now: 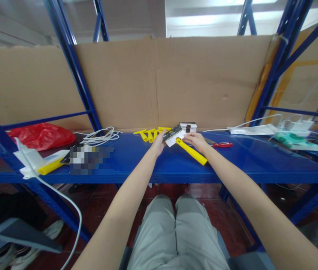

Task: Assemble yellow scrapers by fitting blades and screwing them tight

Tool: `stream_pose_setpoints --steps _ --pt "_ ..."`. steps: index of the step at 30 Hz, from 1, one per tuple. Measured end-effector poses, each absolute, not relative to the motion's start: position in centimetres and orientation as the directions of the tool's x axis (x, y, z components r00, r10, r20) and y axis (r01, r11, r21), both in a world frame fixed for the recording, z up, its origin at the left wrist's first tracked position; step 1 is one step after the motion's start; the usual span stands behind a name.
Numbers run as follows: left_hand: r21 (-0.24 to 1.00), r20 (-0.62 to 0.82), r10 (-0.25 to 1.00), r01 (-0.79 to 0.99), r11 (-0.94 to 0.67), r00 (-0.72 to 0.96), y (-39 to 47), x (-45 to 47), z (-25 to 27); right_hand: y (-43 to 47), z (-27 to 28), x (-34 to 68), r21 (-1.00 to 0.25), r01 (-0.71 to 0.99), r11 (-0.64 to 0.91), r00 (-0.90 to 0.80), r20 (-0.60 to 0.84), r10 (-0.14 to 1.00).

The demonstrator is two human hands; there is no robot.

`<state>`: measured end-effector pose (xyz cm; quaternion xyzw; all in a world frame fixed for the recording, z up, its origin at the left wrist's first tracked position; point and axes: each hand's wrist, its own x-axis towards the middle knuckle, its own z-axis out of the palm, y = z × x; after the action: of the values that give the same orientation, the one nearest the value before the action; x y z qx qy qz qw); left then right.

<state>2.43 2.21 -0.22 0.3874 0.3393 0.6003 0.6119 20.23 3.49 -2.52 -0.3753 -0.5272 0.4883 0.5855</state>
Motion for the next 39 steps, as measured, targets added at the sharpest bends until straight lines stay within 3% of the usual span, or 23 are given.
stream_pose_setpoints --steps 5,10,18,22,28,39 --pt "0.900 0.012 0.995 -0.432 -0.056 -0.103 2.4 2.6 -0.7 3.6 -2.5 20.4 -0.955 -0.167 0.245 -0.008 0.249 0.968" --pt "0.934 -0.021 0.996 -0.357 -0.010 -0.081 2.8 2.2 -1.1 3.6 -2.6 20.6 -0.957 -0.161 0.242 -0.040 0.251 0.967" --pt "0.978 0.032 0.972 -0.192 -0.078 -0.233 3.5 1.8 -1.5 3.1 -2.2 20.6 -0.983 0.014 0.181 0.013 0.181 0.983" --pt "0.981 0.059 0.969 -0.165 -0.100 -0.239 3.9 1.6 -1.8 2.8 -2.3 20.5 -0.986 0.059 0.158 -0.100 0.151 0.983" --pt "0.984 0.065 0.974 -0.146 -0.098 -0.215 3.9 1.4 -1.9 2.1 -2.6 20.0 -0.991 -0.032 0.132 -0.320 0.135 0.938" --pt "0.972 0.113 0.960 -0.172 -0.160 -0.256 3.7 1.6 -1.9 1.5 -2.0 19.7 -0.986 -0.015 0.167 -0.344 0.162 0.925"
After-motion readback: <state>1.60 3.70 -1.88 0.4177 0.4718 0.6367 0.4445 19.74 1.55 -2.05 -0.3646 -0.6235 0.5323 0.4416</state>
